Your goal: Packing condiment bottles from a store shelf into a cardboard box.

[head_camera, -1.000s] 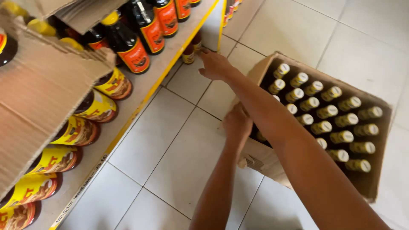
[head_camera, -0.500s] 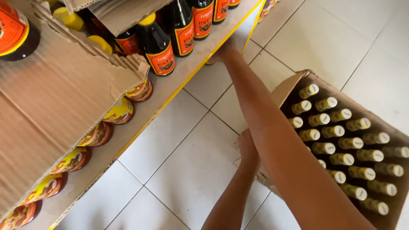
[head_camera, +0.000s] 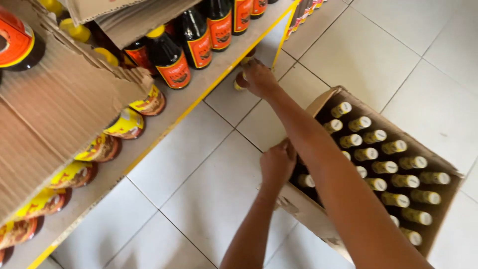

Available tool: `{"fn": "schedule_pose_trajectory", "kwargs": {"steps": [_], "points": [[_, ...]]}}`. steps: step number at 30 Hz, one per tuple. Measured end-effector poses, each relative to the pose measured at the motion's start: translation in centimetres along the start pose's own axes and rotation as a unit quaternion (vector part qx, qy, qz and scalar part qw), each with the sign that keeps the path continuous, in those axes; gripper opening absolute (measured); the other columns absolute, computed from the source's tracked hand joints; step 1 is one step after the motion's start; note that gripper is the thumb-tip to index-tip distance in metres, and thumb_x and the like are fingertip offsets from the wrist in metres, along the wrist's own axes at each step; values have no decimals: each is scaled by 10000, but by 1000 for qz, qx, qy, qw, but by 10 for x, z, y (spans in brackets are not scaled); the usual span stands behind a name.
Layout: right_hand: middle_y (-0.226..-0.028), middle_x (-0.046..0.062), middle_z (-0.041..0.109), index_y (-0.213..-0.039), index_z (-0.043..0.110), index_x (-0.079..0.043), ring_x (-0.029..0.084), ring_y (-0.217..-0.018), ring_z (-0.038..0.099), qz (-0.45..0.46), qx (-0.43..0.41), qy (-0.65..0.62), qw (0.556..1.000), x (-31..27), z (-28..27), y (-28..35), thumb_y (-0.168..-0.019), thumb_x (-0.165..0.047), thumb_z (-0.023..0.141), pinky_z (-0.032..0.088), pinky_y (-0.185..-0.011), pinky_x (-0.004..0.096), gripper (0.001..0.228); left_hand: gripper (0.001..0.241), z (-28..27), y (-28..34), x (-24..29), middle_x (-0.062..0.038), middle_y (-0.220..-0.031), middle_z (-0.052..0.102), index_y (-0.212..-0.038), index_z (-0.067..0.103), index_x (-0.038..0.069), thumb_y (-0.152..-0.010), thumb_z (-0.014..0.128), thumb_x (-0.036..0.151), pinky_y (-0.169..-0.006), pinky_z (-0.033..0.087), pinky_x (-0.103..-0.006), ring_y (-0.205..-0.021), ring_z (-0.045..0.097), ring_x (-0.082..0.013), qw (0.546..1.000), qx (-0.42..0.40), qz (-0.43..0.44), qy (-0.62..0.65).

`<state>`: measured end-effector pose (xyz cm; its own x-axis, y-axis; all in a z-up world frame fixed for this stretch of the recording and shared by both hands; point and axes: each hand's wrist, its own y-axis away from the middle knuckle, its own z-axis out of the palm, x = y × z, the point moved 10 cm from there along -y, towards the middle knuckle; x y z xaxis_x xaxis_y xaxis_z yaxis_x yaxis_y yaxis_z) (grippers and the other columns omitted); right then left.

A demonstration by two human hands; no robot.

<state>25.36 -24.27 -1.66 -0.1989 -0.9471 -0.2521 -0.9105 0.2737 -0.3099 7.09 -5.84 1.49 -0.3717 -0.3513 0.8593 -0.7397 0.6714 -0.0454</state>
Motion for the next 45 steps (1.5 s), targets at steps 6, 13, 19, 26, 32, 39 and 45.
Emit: {"fn": "schedule_pose_trajectory", "kwargs": {"steps": [6,13,19,26,32,39,45], "points": [[-1044,202,711,-1211,662,-88,383,-952,679,19,-20,-149,988,-17,-130,36,-816,-117,764,542,-841,494,409,361,2,-3,8,-178,-783,723,-1000,757,210,-995,552,507,-634,544,-557,-730,682,-447,998,-30,-10,-62],[-1042,142,728,-1289,502,-98,275,-848,737,89,-2,-226,970,3,-272,93,-969,-279,759,569,-760,418,448,358,7,-2,5,-199,-758,700,-1025,748,221,-1005,526,501,-607,514,-553,-707,661,-452,995,-52,-29,-82],[-1136,111,684,-1303,466,-33,176,-937,696,12,58,-313,948,5,-363,161,-1075,-282,721,595,-770,310,424,365,4,-5,17,-209,-805,707,-1135,783,268,-990,550,508,-632,531,-532,-733,677,-438,992,-54,-46,-102],[-1040,50,638,-1231,521,-30,103,-862,652,74,42,-309,947,13,-390,234,-1051,-226,754,579,-729,277,354,398,-1,3,17,-180,-875,742,-1156,786,208,-996,595,518,-718,566,-492,-808,711,-404,988,-14,-19,-153],[-1013,38,625,-1186,522,-28,104,-889,665,74,55,-332,939,4,-403,292,-1044,-115,747,597,-692,244,280,380,6,1,14,-167,-895,750,-1151,791,203,-1007,588,490,-718,552,-510,-814,707,-405,983,-38,18,-180],[-791,90,612,-1148,563,-4,200,-707,632,227,29,-226,947,-3,-414,362,-982,-122,776,594,-616,305,295,299,33,-3,22,-169,-1119,729,-1217,682,149,-1121,497,363,-800,511,-556,-952,673,-450,954,-142,69,-254],[-908,72,688,-1129,557,-3,133,-783,729,235,66,-238,940,-14,-421,428,-988,-128,726,634,-635,281,253,238,122,92,160,-138,-1039,765,-1154,695,26,-1017,541,144,-787,583,-385,-925,729,-256,911,-354,126,173]]}}
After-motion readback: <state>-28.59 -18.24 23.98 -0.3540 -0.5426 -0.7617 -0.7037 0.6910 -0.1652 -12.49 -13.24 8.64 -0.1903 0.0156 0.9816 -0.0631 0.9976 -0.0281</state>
